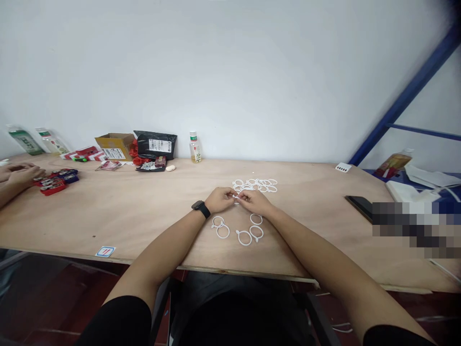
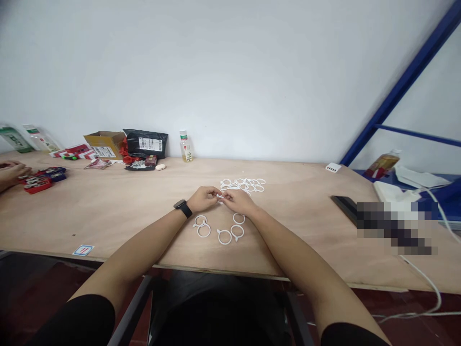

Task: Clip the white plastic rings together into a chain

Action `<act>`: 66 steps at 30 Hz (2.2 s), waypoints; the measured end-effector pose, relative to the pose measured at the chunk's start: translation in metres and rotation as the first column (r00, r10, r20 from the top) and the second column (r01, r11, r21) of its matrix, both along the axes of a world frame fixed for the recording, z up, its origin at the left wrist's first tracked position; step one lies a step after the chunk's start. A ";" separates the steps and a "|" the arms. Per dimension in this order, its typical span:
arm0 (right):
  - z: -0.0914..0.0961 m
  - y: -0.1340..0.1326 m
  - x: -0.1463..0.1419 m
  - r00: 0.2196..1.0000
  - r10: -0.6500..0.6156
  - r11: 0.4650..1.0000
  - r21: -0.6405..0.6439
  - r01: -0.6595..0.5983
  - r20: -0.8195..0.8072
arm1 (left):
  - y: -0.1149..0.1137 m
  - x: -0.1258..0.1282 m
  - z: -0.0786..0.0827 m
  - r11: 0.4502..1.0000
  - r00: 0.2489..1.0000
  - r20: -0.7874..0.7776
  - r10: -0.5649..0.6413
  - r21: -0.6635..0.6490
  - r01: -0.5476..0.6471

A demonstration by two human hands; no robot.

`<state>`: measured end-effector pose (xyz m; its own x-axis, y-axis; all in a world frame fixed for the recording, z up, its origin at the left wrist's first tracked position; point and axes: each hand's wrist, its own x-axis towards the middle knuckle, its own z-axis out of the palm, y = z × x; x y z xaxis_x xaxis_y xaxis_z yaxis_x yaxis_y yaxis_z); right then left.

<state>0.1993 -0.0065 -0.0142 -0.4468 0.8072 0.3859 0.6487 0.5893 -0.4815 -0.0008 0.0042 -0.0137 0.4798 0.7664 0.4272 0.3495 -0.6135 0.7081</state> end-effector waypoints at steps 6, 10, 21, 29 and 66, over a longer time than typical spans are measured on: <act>0.000 0.000 0.000 1.000 -0.001 1.000 -0.011 0.001 -0.025 | -0.002 -0.001 0.003 1.000 1.000 0.009 -0.001 -0.001 0.001; 0.001 -0.001 0.000 1.000 -0.003 1.000 -0.008 0.002 -0.021 | -0.002 -0.001 0.003 1.000 1.000 -0.018 0.015 0.018 -0.015; 0.005 -0.005 -0.007 0.999 0.034 0.999 0.012 -0.035 0.020 | -0.003 0.003 0.006 0.997 0.997 -0.024 0.068 0.020 -0.068; 0.006 0.002 0.001 0.981 -0.173 0.982 0.090 0.165 0.088 | 0.000 0.002 0.003 0.941 0.996 -0.012 0.086 0.331 -0.077; 0.000 0.006 0.004 1.000 -0.012 1.000 0.012 0.011 0.007 | -0.003 0.004 0.005 0.963 0.937 -0.296 0.186 0.245 -0.114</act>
<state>0.2034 -0.0005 -0.0144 -0.4402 0.8076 0.3924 0.6589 0.5875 -0.4698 0.0030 0.0016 -0.0086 0.5032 0.7433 0.4408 0.6313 -0.6645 0.3998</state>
